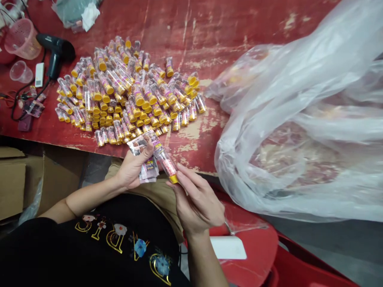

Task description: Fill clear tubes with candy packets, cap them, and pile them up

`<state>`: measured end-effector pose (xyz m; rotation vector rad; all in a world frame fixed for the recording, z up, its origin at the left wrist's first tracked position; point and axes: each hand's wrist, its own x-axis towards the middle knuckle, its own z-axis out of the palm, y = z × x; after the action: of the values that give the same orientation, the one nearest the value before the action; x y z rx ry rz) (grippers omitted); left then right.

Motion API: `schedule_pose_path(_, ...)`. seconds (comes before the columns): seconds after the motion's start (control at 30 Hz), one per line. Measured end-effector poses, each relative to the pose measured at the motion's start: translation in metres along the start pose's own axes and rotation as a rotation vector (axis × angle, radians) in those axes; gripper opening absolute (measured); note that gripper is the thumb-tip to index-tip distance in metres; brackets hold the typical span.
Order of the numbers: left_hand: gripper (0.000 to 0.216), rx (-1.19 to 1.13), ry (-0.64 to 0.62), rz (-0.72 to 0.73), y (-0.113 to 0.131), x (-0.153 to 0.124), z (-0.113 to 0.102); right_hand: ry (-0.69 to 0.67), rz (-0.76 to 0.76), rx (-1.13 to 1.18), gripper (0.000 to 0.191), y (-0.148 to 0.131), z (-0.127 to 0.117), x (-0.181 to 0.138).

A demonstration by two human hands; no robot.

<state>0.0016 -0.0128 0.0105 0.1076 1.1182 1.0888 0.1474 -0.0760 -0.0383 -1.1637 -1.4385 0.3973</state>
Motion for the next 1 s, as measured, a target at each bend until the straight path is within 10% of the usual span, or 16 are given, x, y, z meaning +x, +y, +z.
schedule_pose_path(0.47,0.065,0.093,-0.077,-0.011,-0.002,-0.013,-0.017,0.083,0.15,0.032,0.031,-0.012,0.039,0.014)
schedule_pose_path(1.0,0.047,-0.103,0.159,0.019,0.03,0.0,-0.065,-0.083,0.028,0.05,0.015,0.004,0.114,0.024)
